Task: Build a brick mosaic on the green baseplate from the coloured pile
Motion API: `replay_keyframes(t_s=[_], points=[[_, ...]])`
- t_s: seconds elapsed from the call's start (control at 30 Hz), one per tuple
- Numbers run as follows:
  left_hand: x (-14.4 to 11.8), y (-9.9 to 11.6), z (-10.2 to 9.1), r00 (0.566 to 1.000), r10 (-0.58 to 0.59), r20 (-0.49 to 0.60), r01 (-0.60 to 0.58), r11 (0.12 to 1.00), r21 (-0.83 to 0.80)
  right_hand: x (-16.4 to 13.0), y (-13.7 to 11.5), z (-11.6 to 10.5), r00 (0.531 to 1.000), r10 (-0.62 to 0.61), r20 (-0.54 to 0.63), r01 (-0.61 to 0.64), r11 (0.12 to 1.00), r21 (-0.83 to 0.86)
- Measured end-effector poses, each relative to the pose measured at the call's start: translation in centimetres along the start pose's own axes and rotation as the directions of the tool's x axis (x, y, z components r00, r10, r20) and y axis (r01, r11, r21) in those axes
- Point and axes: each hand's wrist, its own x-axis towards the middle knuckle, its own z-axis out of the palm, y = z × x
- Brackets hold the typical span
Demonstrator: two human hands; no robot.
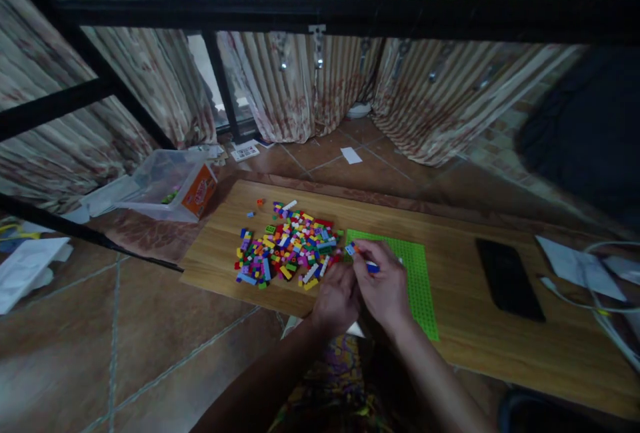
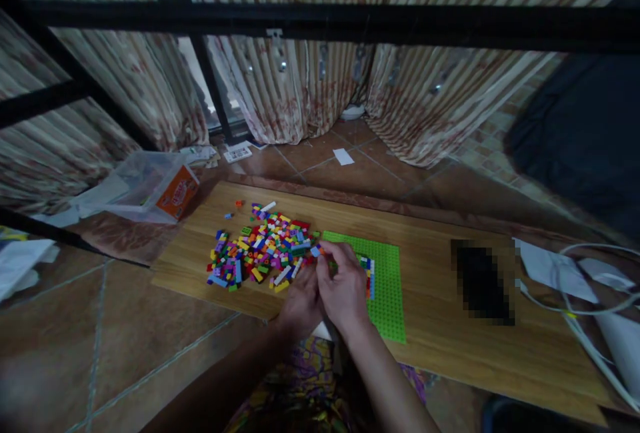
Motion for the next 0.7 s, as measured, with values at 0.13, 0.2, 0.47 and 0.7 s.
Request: replay_keyframes(t_s=[0.13, 0.2, 0.47, 0.7], points=[[-0.3, 0.0, -1.2, 0.99, -0.133, -0.051, 0.128, 0.988, -0.089, -2.2, 1.5, -2.3, 0.997, 0.034, -0.063, -0.04, 0.994, -0.103], [-0.3, 0.1, -1.4, 0.988, -0.154, -0.01, 0.152, 0.98, -0.126, -3.3, 2.0, -2.3, 0.999, 0.016, -0.036, -0.02, 0.994, -0.103], [0.0, 0.4, -2.0, 0.983, -0.147, 0.106, 0.173, 0.937, -0.303, -5.5, 2.3, -1.3, 0.999, 0.019, 0.03, -0.021, 0.998, 0.065], [0.0, -0.2, -1.9, 0.976, -0.144, 0.164, 0.197, 0.907, -0.371, -5.1, 2.6, -2.1, 0.974, 0.199, 0.106, -0.213, 0.966, 0.149]])
